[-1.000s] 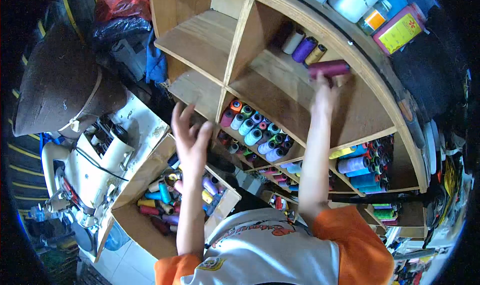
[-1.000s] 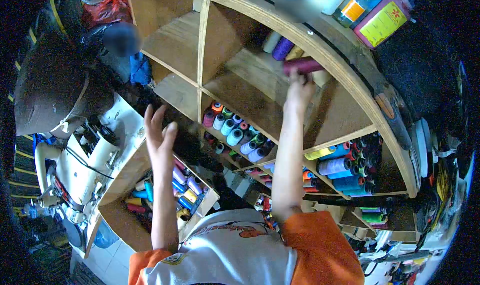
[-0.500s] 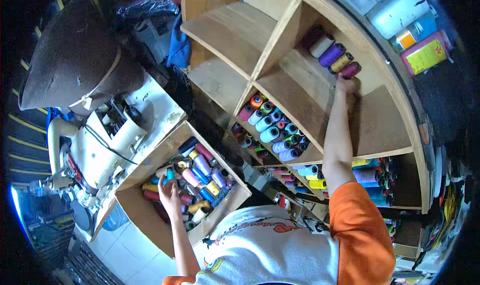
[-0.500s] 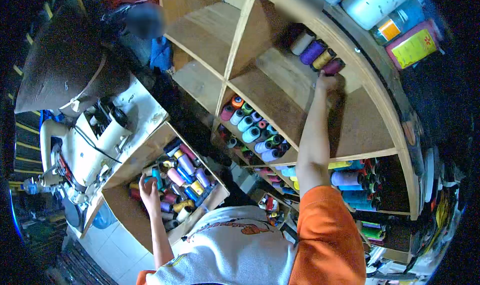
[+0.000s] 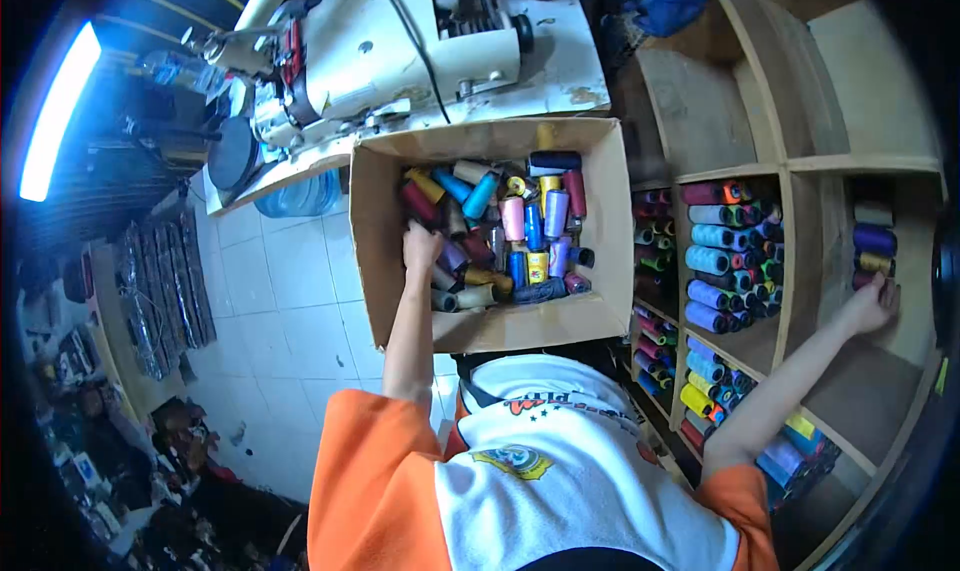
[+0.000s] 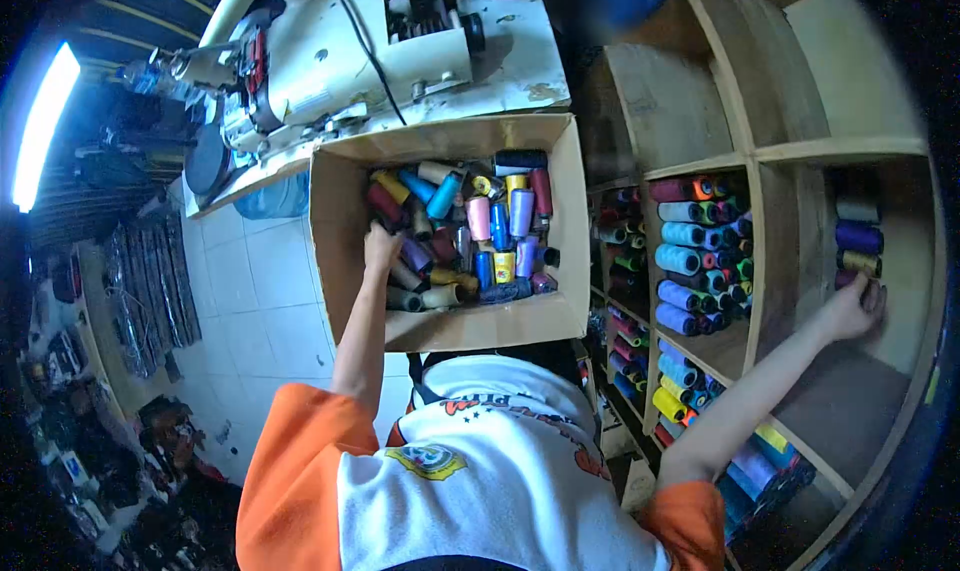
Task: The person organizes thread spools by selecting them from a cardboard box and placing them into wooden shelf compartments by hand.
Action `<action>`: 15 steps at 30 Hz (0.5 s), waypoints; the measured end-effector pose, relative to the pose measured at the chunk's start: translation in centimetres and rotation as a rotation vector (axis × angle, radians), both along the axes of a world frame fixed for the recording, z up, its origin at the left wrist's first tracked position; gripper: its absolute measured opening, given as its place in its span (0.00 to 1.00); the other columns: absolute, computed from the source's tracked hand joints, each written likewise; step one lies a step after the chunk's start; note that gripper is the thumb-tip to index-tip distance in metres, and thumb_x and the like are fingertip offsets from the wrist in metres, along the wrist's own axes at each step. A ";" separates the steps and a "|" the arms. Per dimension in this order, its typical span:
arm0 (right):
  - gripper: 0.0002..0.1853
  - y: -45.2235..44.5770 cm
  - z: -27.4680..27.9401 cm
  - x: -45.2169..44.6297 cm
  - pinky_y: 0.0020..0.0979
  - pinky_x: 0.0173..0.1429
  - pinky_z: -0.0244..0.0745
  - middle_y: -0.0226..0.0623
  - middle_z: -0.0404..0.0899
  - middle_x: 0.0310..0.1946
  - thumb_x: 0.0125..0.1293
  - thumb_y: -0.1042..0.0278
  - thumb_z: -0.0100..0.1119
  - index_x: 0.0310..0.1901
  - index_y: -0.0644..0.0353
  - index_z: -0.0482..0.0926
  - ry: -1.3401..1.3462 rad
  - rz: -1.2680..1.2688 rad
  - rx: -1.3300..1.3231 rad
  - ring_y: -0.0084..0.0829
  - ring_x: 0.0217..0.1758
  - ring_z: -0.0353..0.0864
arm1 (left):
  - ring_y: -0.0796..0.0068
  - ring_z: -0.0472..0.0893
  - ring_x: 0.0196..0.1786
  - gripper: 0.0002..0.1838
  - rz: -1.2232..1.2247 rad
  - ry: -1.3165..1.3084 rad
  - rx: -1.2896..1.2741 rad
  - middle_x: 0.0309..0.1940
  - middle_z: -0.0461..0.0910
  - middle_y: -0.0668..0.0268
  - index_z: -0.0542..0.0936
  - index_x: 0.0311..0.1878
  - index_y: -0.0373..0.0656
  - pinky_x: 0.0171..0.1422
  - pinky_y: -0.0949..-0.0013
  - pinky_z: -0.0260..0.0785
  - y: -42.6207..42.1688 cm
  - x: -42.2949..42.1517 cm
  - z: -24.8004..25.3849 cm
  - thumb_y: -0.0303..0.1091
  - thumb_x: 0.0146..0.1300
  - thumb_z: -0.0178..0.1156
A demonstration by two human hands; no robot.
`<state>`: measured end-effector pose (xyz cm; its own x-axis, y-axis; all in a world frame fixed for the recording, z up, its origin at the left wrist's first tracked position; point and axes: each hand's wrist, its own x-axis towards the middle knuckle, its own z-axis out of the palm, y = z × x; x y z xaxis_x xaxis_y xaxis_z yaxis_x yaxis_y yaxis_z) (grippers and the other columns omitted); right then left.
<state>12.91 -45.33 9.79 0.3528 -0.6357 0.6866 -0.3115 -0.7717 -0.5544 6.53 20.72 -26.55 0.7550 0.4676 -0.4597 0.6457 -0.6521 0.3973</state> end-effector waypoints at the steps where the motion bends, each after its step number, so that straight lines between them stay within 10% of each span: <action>1: 0.23 5.9 0.7 0.0 0.32 0.54 0.71 0.48 0.79 0.45 0.57 0.64 0.66 0.49 0.71 0.74 0.008 0.025 -0.155 0.35 0.48 0.78 | 0.45 0.74 0.54 0.31 0.021 -0.003 -0.048 0.49 0.74 0.40 0.66 0.56 0.31 0.57 0.54 0.67 0.8 -0.1 -2.3 0.41 0.53 0.61; 10: 0.13 29.6 -10.1 -3.9 0.24 0.45 0.71 0.35 0.74 0.43 0.63 0.76 0.55 0.49 0.64 0.72 0.444 0.815 0.269 0.23 0.43 0.74 | 0.53 0.80 0.46 0.27 0.425 -0.215 -0.327 0.40 0.81 0.47 0.78 0.47 0.36 0.51 0.60 0.69 1.4 7.0 -7.9 0.47 0.49 0.65; 15: 0.22 36.4 -18.9 -4.4 0.21 0.43 0.72 0.36 0.77 0.40 0.56 0.76 0.63 0.54 0.63 0.71 0.822 1.188 0.706 0.23 0.40 0.77 | 0.57 0.81 0.45 0.29 0.479 -0.389 0.259 0.36 0.81 0.52 0.78 0.45 0.39 0.49 0.61 0.70 1.0 9.7 -17.5 0.46 0.40 0.73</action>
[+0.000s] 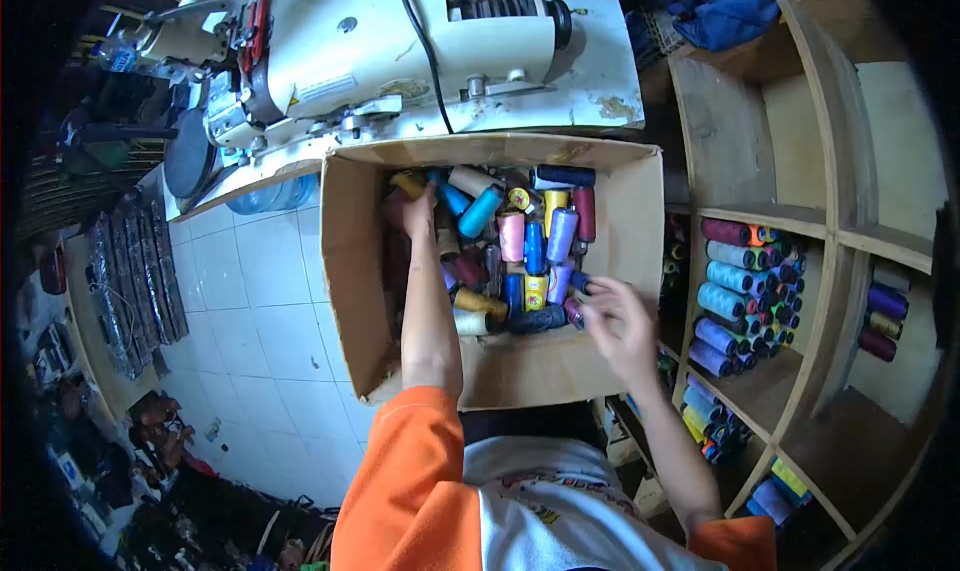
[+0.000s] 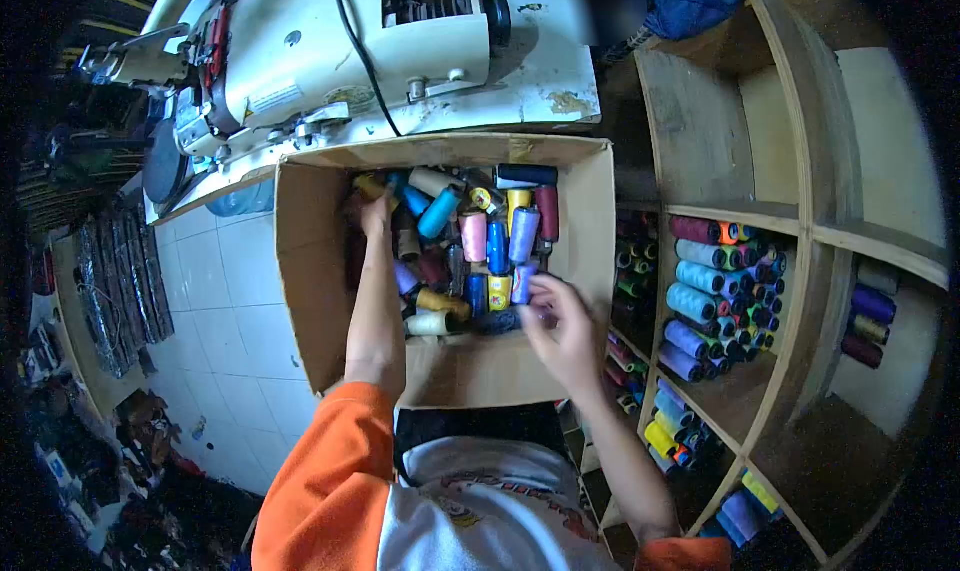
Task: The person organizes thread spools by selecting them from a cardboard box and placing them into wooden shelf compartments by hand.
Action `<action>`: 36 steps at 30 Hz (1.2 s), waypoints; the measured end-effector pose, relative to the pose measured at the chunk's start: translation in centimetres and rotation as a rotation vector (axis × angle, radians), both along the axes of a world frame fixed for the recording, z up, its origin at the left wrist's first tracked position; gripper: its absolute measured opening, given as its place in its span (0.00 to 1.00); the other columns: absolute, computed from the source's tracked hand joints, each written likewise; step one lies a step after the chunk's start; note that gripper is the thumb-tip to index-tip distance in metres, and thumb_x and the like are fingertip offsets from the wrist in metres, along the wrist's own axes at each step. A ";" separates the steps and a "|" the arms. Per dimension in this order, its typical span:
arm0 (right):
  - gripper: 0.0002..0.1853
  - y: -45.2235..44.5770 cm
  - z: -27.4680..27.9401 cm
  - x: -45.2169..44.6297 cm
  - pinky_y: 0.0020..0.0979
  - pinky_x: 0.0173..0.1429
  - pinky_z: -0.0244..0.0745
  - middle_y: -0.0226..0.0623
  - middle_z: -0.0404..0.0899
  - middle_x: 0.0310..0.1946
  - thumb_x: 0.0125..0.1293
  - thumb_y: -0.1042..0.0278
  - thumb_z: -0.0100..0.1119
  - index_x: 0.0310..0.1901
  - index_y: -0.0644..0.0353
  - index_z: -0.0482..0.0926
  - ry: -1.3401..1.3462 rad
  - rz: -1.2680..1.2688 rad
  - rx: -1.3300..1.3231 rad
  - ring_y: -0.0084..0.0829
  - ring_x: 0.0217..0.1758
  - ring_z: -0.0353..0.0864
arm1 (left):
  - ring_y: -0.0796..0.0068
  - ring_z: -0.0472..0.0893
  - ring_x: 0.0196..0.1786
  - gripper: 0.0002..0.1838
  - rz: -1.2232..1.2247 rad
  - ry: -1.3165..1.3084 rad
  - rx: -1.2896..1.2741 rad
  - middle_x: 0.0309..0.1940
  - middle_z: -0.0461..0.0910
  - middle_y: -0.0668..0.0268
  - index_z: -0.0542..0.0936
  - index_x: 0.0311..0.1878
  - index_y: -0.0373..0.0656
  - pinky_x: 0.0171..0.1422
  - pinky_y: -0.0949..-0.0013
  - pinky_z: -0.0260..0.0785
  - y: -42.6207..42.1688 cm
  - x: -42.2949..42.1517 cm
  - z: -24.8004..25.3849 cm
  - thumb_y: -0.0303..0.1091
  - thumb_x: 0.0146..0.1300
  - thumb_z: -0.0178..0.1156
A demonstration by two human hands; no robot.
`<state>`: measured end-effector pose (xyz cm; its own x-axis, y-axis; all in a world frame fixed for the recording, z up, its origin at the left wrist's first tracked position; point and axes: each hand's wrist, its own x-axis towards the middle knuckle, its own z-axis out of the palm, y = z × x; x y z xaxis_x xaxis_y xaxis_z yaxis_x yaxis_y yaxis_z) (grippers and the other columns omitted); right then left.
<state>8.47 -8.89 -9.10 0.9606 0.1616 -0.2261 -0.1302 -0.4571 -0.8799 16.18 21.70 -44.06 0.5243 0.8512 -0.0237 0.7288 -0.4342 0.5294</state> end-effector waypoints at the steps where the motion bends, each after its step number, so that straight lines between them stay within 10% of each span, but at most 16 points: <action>1: 0.25 1.4 -3.2 0.6 0.25 0.44 0.74 0.39 0.79 0.39 0.55 0.75 0.65 0.55 0.63 0.70 0.107 -0.048 0.100 0.27 0.40 0.79 | 0.57 0.81 0.44 0.29 0.060 0.024 -0.104 0.36 0.82 0.53 0.79 0.44 0.39 0.49 0.60 0.71 -0.1 0.4 0.2 0.47 0.39 0.73; 4: 0.31 6.0 -11.0 4.9 0.33 0.49 0.74 0.45 0.80 0.41 0.53 0.57 0.68 0.55 0.66 0.69 0.211 0.017 -0.040 0.35 0.43 0.80 | 0.57 0.81 0.43 0.31 0.224 0.091 -0.312 0.39 0.82 0.55 0.80 0.44 0.39 0.49 0.59 0.71 0.1 1.2 2.3 0.52 0.39 0.73; 6: 0.37 8.8 -19.8 7.7 0.31 0.48 0.76 0.44 0.77 0.44 0.51 0.64 0.71 0.57 0.70 0.61 0.378 0.001 0.144 0.30 0.45 0.79 | 0.56 0.80 0.46 0.35 0.321 0.104 -0.326 0.44 0.81 0.53 0.80 0.46 0.38 0.52 0.58 0.69 -0.5 1.6 5.3 0.58 0.41 0.69; 9: 0.60 13.4 -22.3 10.4 0.40 0.66 0.61 0.58 0.64 0.60 0.39 0.47 0.75 0.68 0.64 0.49 0.297 -0.012 -0.403 0.49 0.63 0.67 | 0.62 0.82 0.41 0.31 0.222 0.084 -0.391 0.40 0.82 0.55 0.81 0.42 0.37 0.47 0.62 0.71 -0.6 1.5 8.3 0.52 0.41 0.72; 14: 0.55 15.5 -21.8 11.6 0.40 0.65 0.65 0.57 0.60 0.64 0.36 0.46 0.75 0.67 0.52 0.57 0.201 0.140 -0.741 0.53 0.62 0.68 | 0.66 0.83 0.37 0.23 0.185 -0.230 -0.654 0.35 0.83 0.58 0.82 0.38 0.37 0.44 0.64 0.73 2.6 -1.5 -2.3 0.41 0.39 0.73; 18: 0.45 12.1 -30.1 13.7 0.41 0.60 0.69 0.57 0.71 0.55 0.35 0.47 0.75 0.57 0.59 0.73 0.035 0.218 -0.503 0.50 0.58 0.72 | 0.70 0.81 0.36 0.21 -0.074 -0.213 -0.827 0.34 0.83 0.61 0.82 0.37 0.37 0.42 0.66 0.72 4.2 -2.5 -0.1 0.35 0.38 0.73; 25: 0.46 11.3 -26.6 14.6 0.36 0.55 0.71 0.58 0.76 0.49 0.39 0.34 0.65 0.51 0.72 0.75 0.392 0.519 -0.414 0.46 0.52 0.77 | 0.71 0.78 0.36 0.23 -0.238 -0.025 -1.226 0.35 0.79 0.67 0.78 0.46 0.45 0.42 0.66 0.70 3.2 0.4 6.8 0.40 0.45 0.70; 36: 0.40 9.8 -15.3 13.1 0.31 0.51 0.71 0.50 0.78 0.44 0.40 0.44 0.70 0.49 0.72 0.74 0.519 0.641 -0.060 0.36 0.47 0.78 | 0.70 0.79 0.41 0.24 -0.588 0.049 -1.681 0.41 0.80 0.62 0.76 0.50 0.41 0.47 0.66 0.72 1.7 -0.2 11.7 0.40 0.50 0.67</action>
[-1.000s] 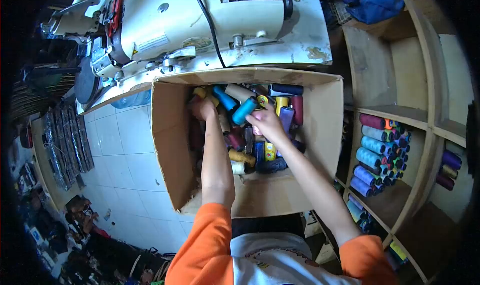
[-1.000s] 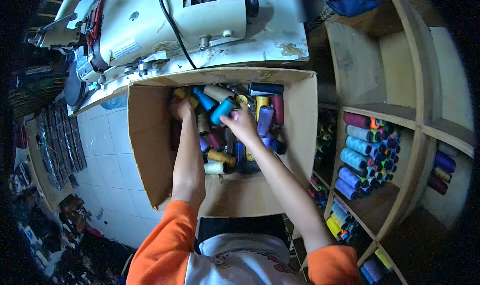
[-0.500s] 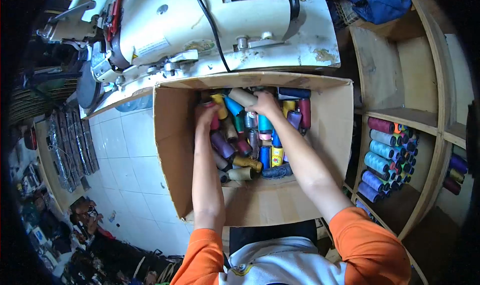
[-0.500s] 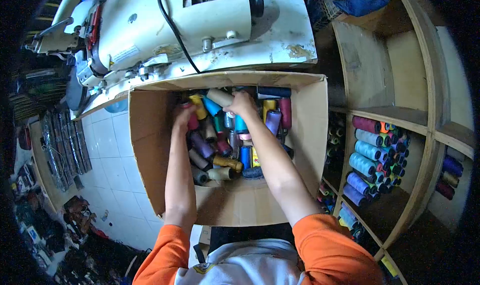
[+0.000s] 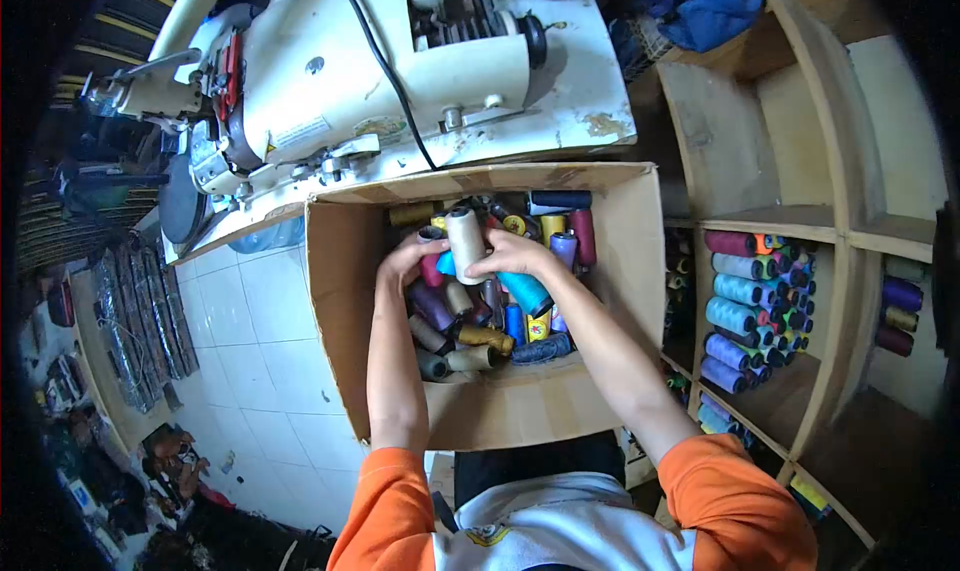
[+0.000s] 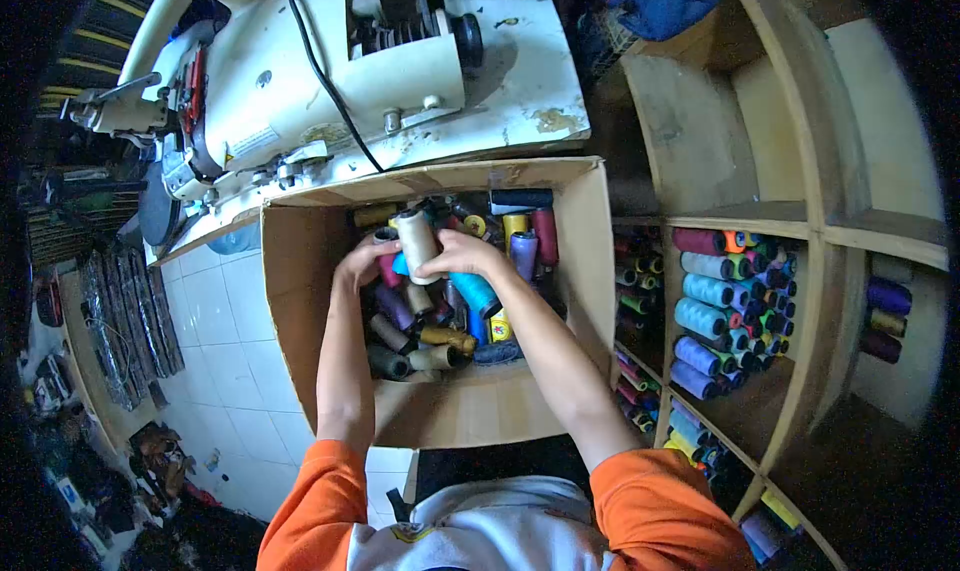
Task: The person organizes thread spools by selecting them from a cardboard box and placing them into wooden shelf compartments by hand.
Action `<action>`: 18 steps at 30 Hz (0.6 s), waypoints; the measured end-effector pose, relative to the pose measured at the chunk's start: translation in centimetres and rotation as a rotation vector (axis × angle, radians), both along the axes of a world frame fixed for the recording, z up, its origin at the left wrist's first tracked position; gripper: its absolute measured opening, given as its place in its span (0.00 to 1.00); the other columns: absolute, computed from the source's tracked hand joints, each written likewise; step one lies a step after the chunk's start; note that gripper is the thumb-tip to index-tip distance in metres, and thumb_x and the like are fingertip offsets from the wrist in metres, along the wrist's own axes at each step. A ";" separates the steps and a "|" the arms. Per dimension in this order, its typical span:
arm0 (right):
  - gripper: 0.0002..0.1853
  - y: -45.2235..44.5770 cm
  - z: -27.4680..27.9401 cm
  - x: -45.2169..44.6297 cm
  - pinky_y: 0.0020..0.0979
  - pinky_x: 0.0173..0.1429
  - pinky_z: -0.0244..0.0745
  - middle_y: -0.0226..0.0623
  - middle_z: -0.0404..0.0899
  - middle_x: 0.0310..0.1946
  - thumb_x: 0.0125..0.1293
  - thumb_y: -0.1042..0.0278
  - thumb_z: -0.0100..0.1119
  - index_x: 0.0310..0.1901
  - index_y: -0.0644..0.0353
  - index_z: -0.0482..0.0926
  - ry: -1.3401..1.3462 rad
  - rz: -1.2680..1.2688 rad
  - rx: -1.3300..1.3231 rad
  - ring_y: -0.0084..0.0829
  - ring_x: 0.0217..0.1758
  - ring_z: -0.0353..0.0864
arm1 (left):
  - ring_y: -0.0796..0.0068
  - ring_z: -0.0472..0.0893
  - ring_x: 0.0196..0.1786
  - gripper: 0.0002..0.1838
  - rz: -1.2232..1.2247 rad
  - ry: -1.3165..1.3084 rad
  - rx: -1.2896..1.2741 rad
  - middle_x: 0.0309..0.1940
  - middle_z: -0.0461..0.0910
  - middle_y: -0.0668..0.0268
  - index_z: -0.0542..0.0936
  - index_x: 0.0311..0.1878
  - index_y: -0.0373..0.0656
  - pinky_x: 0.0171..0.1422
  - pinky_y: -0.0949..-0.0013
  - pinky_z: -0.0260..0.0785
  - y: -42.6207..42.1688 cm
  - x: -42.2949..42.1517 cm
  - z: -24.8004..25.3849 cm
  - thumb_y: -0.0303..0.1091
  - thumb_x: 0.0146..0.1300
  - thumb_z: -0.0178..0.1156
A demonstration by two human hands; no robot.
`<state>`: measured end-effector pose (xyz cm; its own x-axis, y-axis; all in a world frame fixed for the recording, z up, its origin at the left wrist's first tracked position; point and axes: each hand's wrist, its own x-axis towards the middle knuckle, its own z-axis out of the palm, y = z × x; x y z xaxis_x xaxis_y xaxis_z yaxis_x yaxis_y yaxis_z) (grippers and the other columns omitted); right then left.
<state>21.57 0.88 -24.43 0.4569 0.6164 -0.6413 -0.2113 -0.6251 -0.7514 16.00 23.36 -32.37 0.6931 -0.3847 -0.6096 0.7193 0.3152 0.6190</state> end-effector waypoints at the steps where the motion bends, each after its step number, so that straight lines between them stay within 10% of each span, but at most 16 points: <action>1: 0.40 -0.1 1.4 -0.1 0.31 0.46 0.73 0.52 0.80 0.40 0.37 0.44 0.71 0.45 0.73 0.76 -0.030 -0.007 0.000 0.36 0.43 0.80 | 0.69 0.78 0.47 0.26 -0.004 0.058 -0.128 0.46 0.79 0.62 0.74 0.54 0.41 0.53 0.63 0.71 0.4 -0.7 -0.6 0.36 0.50 0.67; 2: 0.40 -0.1 -4.2 -0.8 0.33 0.46 0.73 0.51 0.80 0.42 0.37 0.45 0.71 0.46 0.71 0.76 -0.061 0.055 0.143 0.36 0.43 0.80 | 0.67 0.78 0.49 0.30 0.088 0.049 -0.142 0.48 0.78 0.61 0.72 0.57 0.41 0.55 0.61 0.72 -0.4 -1.5 1.4 0.37 0.49 0.68; 7: 0.39 -2.9 10.4 -1.0 0.34 0.66 0.61 0.49 0.72 0.56 0.47 0.55 0.69 0.59 0.67 0.68 0.099 0.176 0.343 0.39 0.60 0.70 | 0.58 0.75 0.56 0.48 0.346 -0.087 -0.541 0.56 0.73 0.57 0.62 0.66 0.41 0.63 0.55 0.67 -5.1 -6.2 8.1 0.47 0.42 0.73; 10: 0.38 -5.7 16.3 -2.3 0.32 0.58 0.68 0.47 0.73 0.54 0.49 0.54 0.68 0.59 0.67 0.67 0.071 0.060 0.411 0.36 0.55 0.73 | 0.58 0.72 0.60 0.53 0.449 -0.140 -0.592 0.60 0.70 0.57 0.56 0.69 0.41 0.65 0.53 0.64 -9.2 -7.3 14.7 0.48 0.41 0.74; 18: 0.41 -13.8 25.6 -7.5 0.31 0.63 0.63 0.43 0.73 0.55 0.50 0.47 0.68 0.59 0.70 0.67 0.019 -0.268 0.360 0.34 0.58 0.71 | 0.63 0.74 0.57 0.45 0.341 -0.213 -0.803 0.53 0.73 0.61 0.62 0.65 0.41 0.64 0.55 0.65 -15.9 -8.1 23.6 0.35 0.41 0.71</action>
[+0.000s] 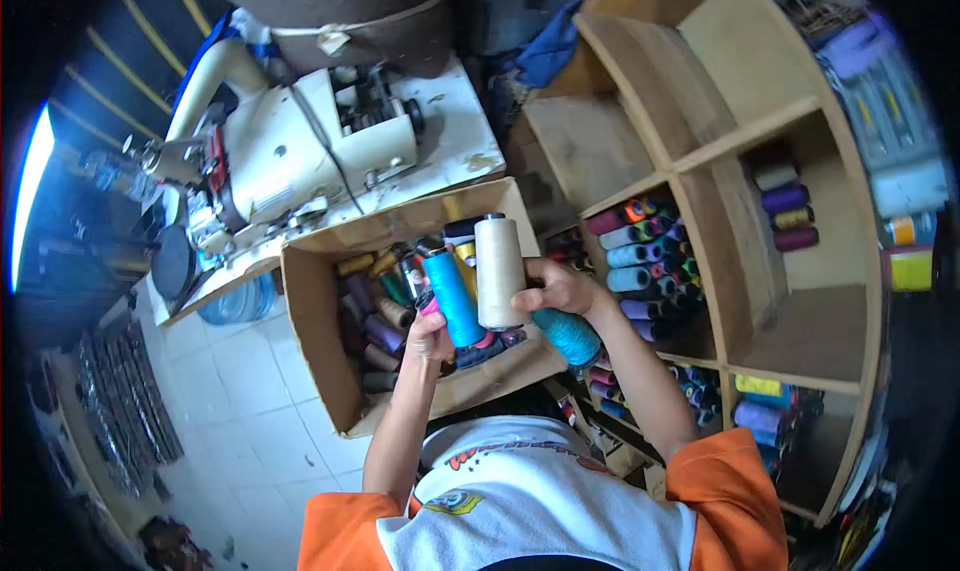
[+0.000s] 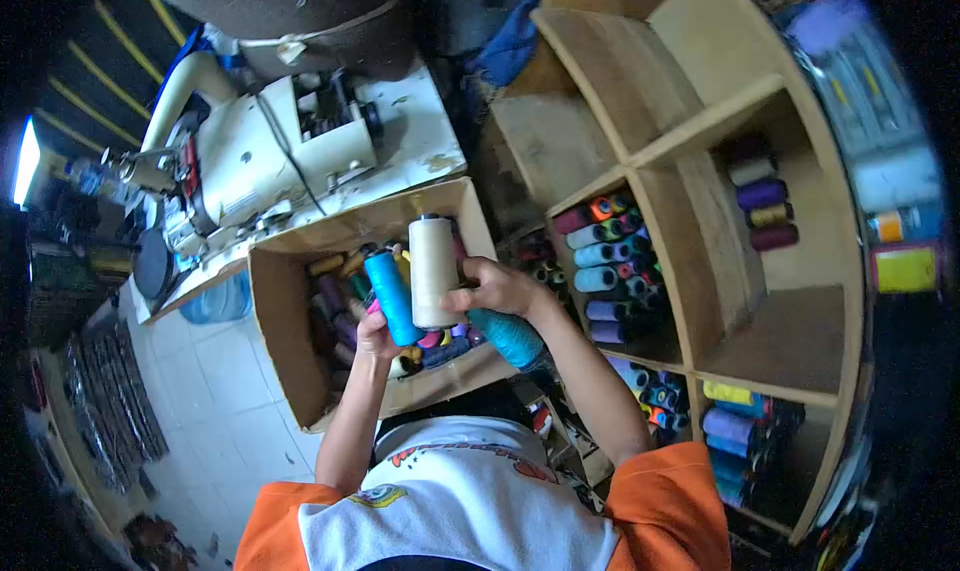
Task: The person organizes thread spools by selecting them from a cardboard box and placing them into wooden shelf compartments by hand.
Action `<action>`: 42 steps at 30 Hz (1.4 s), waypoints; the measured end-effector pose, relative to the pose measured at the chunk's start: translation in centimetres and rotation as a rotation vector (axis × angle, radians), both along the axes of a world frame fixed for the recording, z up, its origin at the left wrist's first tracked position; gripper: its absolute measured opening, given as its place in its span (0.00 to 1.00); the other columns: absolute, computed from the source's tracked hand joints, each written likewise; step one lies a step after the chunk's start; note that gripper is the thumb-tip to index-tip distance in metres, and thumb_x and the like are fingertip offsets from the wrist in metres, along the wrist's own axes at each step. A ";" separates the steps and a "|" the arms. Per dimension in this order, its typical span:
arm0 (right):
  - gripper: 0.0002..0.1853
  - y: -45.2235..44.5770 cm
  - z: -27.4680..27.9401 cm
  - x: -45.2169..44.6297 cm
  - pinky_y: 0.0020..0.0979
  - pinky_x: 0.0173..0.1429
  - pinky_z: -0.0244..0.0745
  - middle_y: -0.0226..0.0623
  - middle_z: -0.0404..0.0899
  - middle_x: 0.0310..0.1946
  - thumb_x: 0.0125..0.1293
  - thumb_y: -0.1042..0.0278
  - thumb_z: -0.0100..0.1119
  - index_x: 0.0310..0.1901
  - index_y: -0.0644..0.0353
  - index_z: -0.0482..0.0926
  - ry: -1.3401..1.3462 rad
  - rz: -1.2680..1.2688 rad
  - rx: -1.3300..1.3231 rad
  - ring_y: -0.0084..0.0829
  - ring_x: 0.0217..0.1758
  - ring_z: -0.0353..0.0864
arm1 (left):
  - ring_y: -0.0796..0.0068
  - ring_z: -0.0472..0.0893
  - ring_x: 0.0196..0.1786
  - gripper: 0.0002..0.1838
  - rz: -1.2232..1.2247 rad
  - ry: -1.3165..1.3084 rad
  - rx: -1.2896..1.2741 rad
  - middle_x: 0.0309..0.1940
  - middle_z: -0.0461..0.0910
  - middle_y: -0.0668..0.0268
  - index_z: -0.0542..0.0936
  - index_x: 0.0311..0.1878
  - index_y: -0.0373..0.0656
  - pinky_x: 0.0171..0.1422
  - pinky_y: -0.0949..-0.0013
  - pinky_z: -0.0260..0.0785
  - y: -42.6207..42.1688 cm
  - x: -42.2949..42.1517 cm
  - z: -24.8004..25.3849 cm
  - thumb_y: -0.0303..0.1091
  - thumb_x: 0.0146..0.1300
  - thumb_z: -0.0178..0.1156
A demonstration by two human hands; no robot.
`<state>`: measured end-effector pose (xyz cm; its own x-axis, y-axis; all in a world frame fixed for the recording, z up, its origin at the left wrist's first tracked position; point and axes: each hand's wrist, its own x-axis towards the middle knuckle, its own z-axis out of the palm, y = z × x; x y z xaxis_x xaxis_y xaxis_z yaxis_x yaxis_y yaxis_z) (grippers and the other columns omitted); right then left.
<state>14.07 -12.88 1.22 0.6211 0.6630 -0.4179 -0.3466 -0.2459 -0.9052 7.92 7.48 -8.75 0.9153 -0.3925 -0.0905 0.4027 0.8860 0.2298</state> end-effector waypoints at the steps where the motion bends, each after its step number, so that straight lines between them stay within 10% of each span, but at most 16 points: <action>1: 0.42 -0.5 1.5 -0.6 0.30 0.62 0.64 0.42 0.73 0.55 0.50 0.46 0.68 0.59 0.70 0.67 -0.018 -0.053 -0.032 0.34 0.58 0.71 | 0.63 0.74 0.57 0.45 -0.050 -0.003 0.004 0.54 0.73 0.61 0.62 0.65 0.41 0.64 0.55 0.65 -0.7 0.2 -0.6 0.35 0.40 0.71; 5: 0.40 -0.9 7.9 -1.8 0.34 0.50 0.73 0.57 0.79 0.38 0.50 0.35 0.64 0.44 0.73 0.75 -0.391 0.156 -0.746 0.43 0.44 0.80 | 0.55 0.70 0.62 0.49 -0.202 -0.023 0.010 0.60 0.69 0.56 0.59 0.66 0.39 0.67 0.50 0.61 -2.9 0.7 -0.6 0.41 0.40 0.72; 9: 0.42 -0.8 10.7 -3.9 0.41 0.48 0.73 0.61 0.78 0.34 0.50 0.29 0.59 0.41 0.73 0.76 -0.563 0.032 -0.904 0.51 0.42 0.80 | 0.55 0.70 0.62 0.51 -0.269 -0.032 -0.053 0.61 0.68 0.55 0.59 0.67 0.39 0.67 0.50 0.61 -4.7 0.6 -0.6 0.46 0.40 0.72; 23: 0.32 -7.2 9.9 -4.7 0.26 0.44 0.70 0.37 0.75 0.39 0.62 0.60 0.60 0.63 0.68 0.62 -0.260 -0.141 -0.349 0.23 0.38 0.73 | 0.60 0.78 0.51 0.46 -0.424 -0.106 -0.196 0.50 0.77 0.58 0.65 0.62 0.40 0.59 0.54 0.70 -5.2 1.8 0.1 0.43 0.37 0.73; 29: 0.33 -7.9 7.6 -4.0 0.30 0.59 0.67 0.44 0.75 0.52 0.61 0.58 0.62 0.63 0.68 0.63 -0.394 -0.143 -0.454 0.29 0.54 0.74 | 0.56 0.72 0.60 0.55 -0.399 -0.113 -0.137 0.59 0.70 0.55 0.61 0.66 0.42 0.66 0.48 0.62 -5.7 1.7 -2.6 0.49 0.33 0.76; 30: 0.38 -7.7 7.4 -4.0 0.35 0.54 0.72 0.55 0.77 0.48 0.55 0.44 0.65 0.59 0.66 0.69 -0.452 -0.208 -0.429 0.40 0.51 0.78 | 0.57 0.73 0.59 0.55 -0.383 -0.102 -0.137 0.58 0.71 0.56 0.61 0.66 0.42 0.66 0.48 0.63 -5.8 1.6 -2.3 0.50 0.33 0.76; 38: 0.32 -6.3 9.9 -3.5 0.32 0.47 0.74 0.48 0.80 0.42 0.56 0.50 0.66 0.57 0.63 0.72 -0.562 -0.111 -0.620 0.33 0.43 0.81 | 0.64 0.80 0.46 0.45 -0.318 0.015 -0.177 0.46 0.78 0.61 0.67 0.61 0.42 0.55 0.59 0.75 -6.3 0.4 0.9 0.41 0.35 0.75; 42: 0.27 -6.4 10.9 -3.7 0.28 0.41 0.74 0.41 0.80 0.40 0.63 0.55 0.60 0.58 0.63 0.69 -0.456 -0.255 -0.486 0.27 0.38 0.79 | 0.61 0.76 0.55 0.55 -0.288 -0.021 -0.097 0.54 0.74 0.60 0.63 0.65 0.42 0.63 0.53 0.67 -6.6 -0.1 0.2 0.52 0.32 0.77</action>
